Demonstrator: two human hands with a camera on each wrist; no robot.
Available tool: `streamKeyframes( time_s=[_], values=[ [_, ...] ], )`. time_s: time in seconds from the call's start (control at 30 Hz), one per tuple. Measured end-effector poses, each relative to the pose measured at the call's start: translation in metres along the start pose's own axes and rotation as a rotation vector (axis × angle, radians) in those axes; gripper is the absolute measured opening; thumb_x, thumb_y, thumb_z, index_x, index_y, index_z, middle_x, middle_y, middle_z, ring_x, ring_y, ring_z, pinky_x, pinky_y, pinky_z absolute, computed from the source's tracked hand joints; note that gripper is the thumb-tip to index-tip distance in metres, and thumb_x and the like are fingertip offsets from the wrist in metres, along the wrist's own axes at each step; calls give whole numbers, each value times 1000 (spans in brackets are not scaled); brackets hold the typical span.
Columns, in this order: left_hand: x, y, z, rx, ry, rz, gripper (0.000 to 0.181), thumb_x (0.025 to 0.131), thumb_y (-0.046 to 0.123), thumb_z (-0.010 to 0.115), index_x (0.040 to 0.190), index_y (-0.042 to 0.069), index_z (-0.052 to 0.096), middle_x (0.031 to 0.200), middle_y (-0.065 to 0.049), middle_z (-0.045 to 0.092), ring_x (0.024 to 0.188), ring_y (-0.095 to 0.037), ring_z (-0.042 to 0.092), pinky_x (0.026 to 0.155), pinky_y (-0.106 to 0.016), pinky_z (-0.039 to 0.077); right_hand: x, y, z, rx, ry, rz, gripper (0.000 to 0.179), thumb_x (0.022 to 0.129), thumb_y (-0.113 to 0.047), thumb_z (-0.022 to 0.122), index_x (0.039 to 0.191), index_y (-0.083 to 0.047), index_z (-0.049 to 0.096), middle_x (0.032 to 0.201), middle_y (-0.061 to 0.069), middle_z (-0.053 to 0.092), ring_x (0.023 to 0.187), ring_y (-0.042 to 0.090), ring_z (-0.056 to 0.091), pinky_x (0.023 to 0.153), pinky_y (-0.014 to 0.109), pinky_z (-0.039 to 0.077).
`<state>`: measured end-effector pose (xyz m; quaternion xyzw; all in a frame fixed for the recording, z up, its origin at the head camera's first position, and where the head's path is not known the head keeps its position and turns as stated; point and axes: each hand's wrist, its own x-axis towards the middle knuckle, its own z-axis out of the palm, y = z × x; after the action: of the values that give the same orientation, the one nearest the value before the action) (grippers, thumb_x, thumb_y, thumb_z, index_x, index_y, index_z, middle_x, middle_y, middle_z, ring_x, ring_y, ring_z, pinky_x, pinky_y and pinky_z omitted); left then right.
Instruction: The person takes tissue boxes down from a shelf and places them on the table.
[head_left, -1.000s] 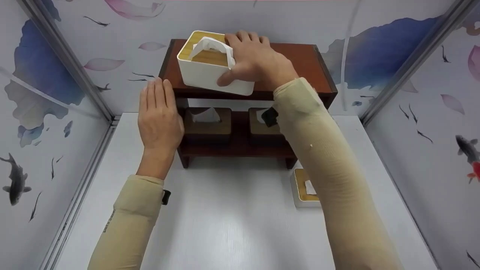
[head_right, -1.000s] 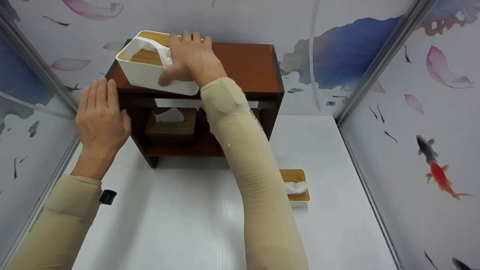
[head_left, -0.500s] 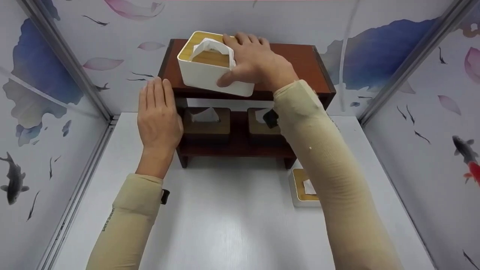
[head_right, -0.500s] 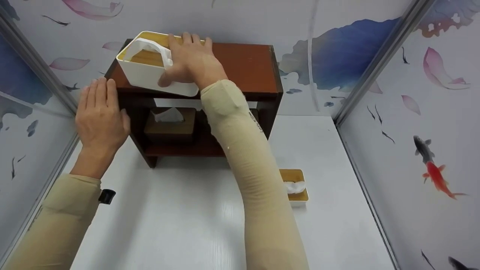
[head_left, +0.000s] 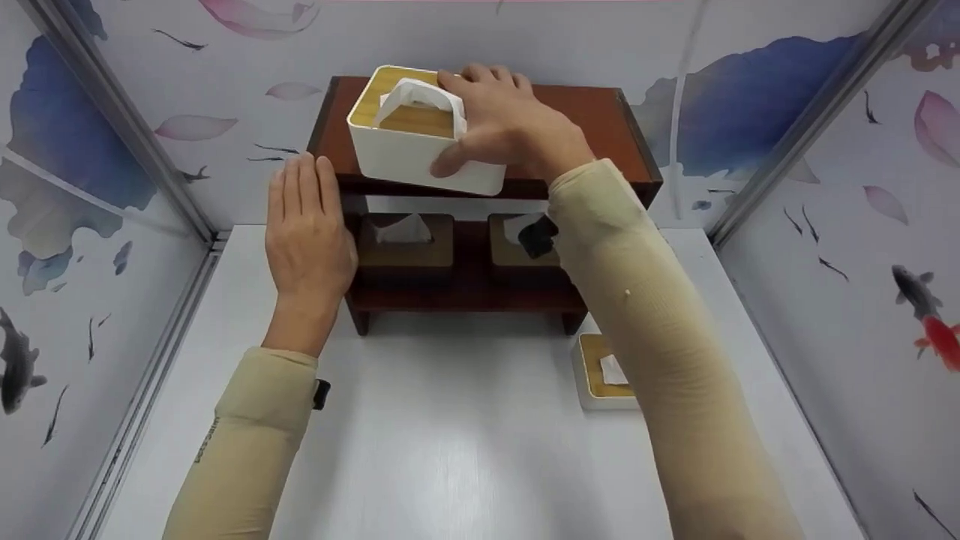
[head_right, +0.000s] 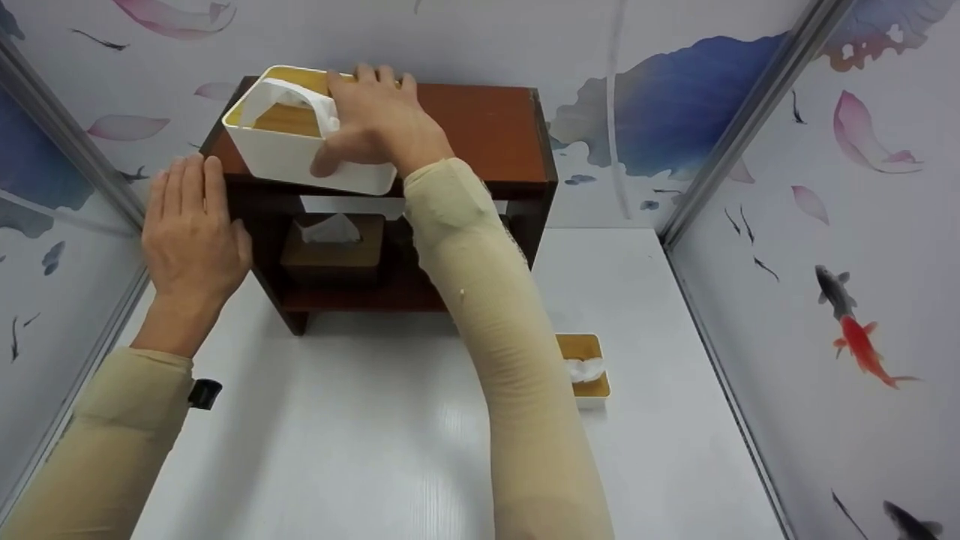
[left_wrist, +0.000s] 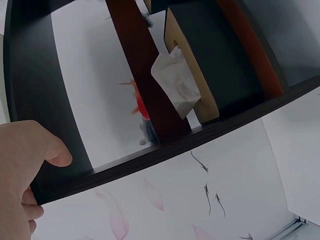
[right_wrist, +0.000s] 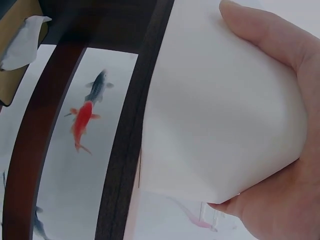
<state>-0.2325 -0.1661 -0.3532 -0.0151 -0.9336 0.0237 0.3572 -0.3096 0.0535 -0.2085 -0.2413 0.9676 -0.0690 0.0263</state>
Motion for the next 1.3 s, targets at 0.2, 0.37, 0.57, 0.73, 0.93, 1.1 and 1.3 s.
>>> streamKeyframes(
  time_s=[0.2, 0.37, 0.57, 0.73, 0.93, 1.1, 1.3],
  values=[
    [0, -1, 0, -18, -18, -8, 56, 95, 6, 44, 149, -3, 31, 152, -22, 37, 144, -35, 34, 124, -41, 22, -7, 2, -1, 51, -8, -16, 104, 72, -53, 74, 156, -32, 17, 156, -2, 28, 142, 23, 24, 122, 46, 15],
    [0, -1, 1, -26, -10, -10, 57, 94, 6, 43, 149, -2, 29, 152, -22, 37, 143, -35, 35, 124, -41, 21, -17, 5, -4, 76, 13, -60, 104, 69, -51, 77, 155, -32, 20, 155, -3, 29, 139, 23, 25, 118, 45, 21],
    [0, -2, 1, -41, -6, -19, 57, 94, 6, 43, 149, -2, 29, 152, -22, 37, 143, -35, 35, 124, -42, 22, -26, 5, -10, 56, 35, -104, 104, 67, -51, 78, 154, -32, 23, 152, -3, 32, 136, 22, 28, 116, 44, 23],
    [-1, -2, 1, -40, -8, -12, 58, 94, 6, 43, 149, -2, 28, 152, -22, 37, 143, -35, 35, 124, -42, 22, -34, 7, -11, 19, 44, -129, 107, 68, -51, 78, 155, -29, 21, 153, -1, 31, 138, 23, 27, 118, 46, 20],
    [-1, -1, 1, -27, 9, -4, 58, 93, 7, 44, 149, -3, 30, 152, -22, 38, 143, -36, 35, 123, -42, 23, -49, 11, -11, -20, 73, -184, 109, 70, -49, 78, 157, -21, 19, 155, 5, 29, 143, 29, 22, 122, 50, 12],
    [-1, 0, 1, -29, 8, -4, 58, 93, 7, 43, 149, -2, 30, 152, -22, 38, 143, -36, 35, 124, -42, 23, -64, 10, -11, -38, 93, -219, 109, 69, -52, 78, 157, -22, 20, 153, 5, 31, 144, 28, 22, 121, 50, 12],
    [-1, 0, 1, -27, -6, -9, 58, 93, 6, 42, 148, -3, 29, 153, -23, 36, 144, -36, 34, 124, -42, 23, -75, 8, -7, -55, 110, -266, 108, 67, -54, 78, 155, -20, 25, 151, 4, 33, 142, 28, 25, 120, 50, 15]
  ],
)
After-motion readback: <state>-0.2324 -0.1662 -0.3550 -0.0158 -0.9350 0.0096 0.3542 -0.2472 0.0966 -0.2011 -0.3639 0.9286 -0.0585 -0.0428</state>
